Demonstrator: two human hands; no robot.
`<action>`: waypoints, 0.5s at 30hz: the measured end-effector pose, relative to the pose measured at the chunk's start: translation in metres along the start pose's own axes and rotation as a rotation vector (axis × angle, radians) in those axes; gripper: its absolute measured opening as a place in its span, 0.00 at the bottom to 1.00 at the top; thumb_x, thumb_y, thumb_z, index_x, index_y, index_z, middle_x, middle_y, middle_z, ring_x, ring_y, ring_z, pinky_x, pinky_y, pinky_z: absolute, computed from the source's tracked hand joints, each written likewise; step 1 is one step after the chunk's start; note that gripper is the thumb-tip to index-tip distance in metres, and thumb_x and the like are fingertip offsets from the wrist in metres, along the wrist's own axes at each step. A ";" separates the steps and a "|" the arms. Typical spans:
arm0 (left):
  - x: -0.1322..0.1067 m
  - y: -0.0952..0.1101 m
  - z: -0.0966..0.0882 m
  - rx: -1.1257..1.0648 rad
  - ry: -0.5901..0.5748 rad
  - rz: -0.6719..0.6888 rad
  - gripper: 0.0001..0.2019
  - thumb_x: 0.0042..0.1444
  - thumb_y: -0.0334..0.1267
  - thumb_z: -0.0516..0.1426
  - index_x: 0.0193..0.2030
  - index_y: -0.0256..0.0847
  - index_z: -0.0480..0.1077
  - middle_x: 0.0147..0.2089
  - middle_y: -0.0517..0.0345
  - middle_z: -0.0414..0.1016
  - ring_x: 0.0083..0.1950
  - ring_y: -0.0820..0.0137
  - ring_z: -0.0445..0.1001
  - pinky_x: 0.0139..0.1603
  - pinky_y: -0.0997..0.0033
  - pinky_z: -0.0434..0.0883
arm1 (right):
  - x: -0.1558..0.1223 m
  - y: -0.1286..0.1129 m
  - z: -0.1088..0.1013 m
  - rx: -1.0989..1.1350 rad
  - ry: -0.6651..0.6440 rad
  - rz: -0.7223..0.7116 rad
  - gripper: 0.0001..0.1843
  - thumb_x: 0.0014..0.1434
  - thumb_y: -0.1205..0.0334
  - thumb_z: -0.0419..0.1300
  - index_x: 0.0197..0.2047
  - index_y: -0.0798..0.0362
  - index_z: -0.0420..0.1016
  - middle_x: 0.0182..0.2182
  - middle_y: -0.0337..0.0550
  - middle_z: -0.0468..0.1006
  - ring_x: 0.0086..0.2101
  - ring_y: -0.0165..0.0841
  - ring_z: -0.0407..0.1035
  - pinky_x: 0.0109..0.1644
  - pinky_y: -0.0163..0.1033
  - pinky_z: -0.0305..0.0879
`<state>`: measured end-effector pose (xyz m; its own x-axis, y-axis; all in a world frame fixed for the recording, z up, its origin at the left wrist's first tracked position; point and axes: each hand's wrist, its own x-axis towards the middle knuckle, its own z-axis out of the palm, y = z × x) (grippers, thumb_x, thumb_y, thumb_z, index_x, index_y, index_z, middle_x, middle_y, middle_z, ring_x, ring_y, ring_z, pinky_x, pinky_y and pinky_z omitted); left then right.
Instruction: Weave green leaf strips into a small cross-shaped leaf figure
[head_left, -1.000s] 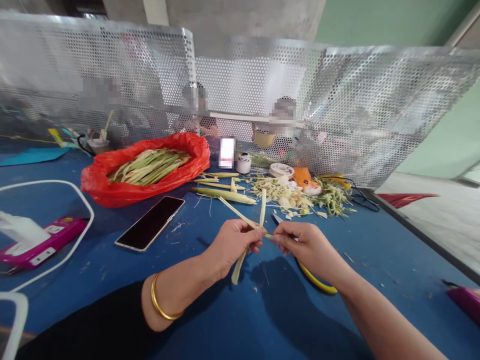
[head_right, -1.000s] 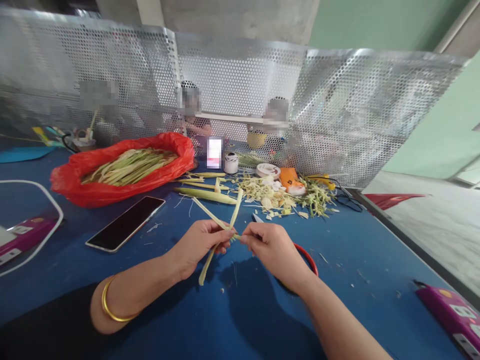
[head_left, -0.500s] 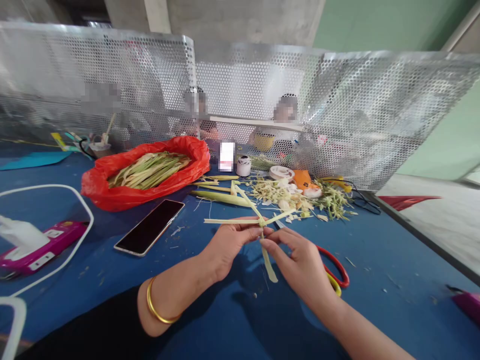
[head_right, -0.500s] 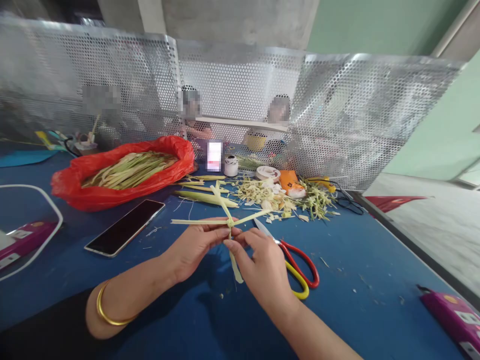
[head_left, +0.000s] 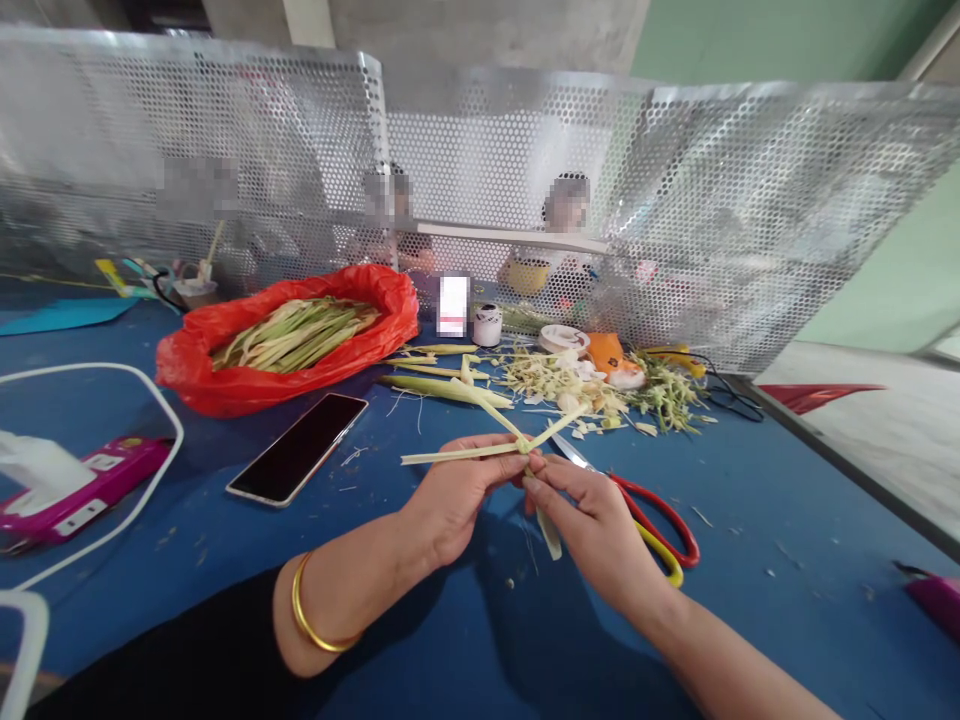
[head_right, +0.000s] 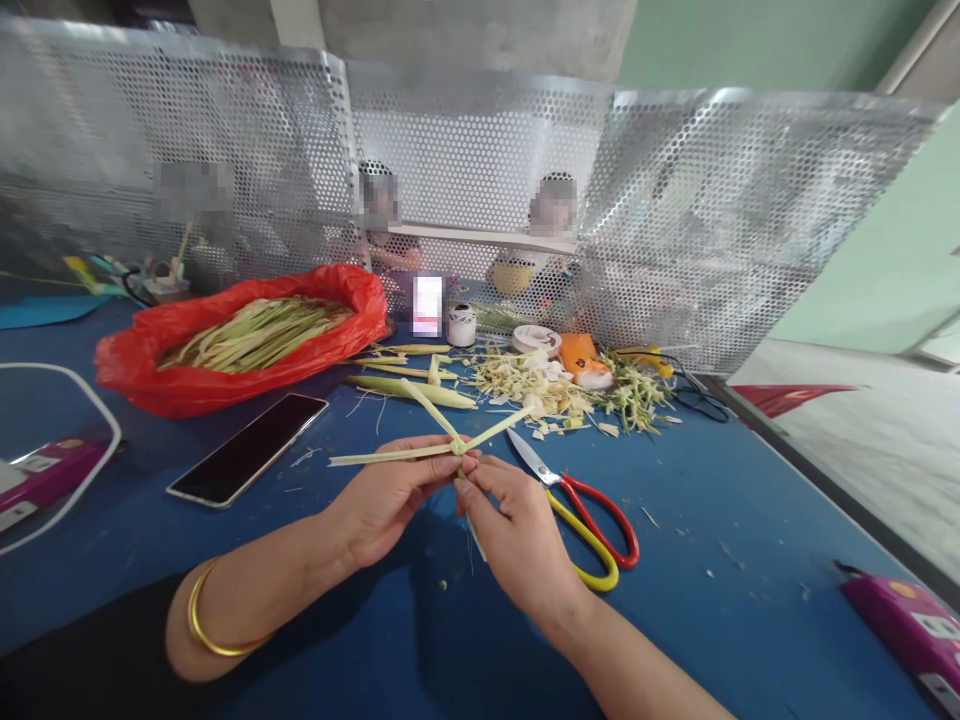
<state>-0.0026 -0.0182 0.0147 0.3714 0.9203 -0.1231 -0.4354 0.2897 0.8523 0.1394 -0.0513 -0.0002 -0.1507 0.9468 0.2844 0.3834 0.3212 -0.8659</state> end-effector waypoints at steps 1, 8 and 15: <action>0.000 0.000 0.000 -0.013 0.010 -0.010 0.09 0.40 0.30 0.69 0.31 0.32 0.78 0.32 0.52 0.79 0.33 0.71 0.74 0.33 0.74 0.71 | 0.000 -0.001 -0.001 -0.004 -0.006 -0.009 0.18 0.63 0.59 0.54 0.22 0.52 0.67 0.26 0.39 0.70 0.29 0.31 0.64 0.34 0.35 0.59; 0.000 0.000 -0.001 -0.078 0.059 -0.058 0.08 0.44 0.24 0.64 0.34 0.31 0.76 0.32 0.51 0.79 0.34 0.70 0.75 0.33 0.74 0.72 | 0.000 -0.006 -0.002 -0.048 -0.030 -0.055 0.18 0.63 0.61 0.53 0.21 0.52 0.66 0.26 0.39 0.69 0.29 0.31 0.64 0.33 0.35 0.59; -0.001 -0.001 0.000 -0.084 0.013 -0.025 0.08 0.41 0.29 0.67 0.31 0.32 0.76 0.30 0.52 0.78 0.31 0.71 0.74 0.28 0.75 0.70 | -0.002 -0.005 0.003 -0.101 0.008 -0.066 0.17 0.64 0.62 0.51 0.24 0.52 0.67 0.27 0.39 0.69 0.30 0.31 0.64 0.34 0.34 0.59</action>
<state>-0.0024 -0.0193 0.0145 0.3728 0.9156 -0.1506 -0.4933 0.3330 0.8036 0.1353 -0.0546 0.0029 -0.1719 0.9234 0.3432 0.4631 0.3833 -0.7991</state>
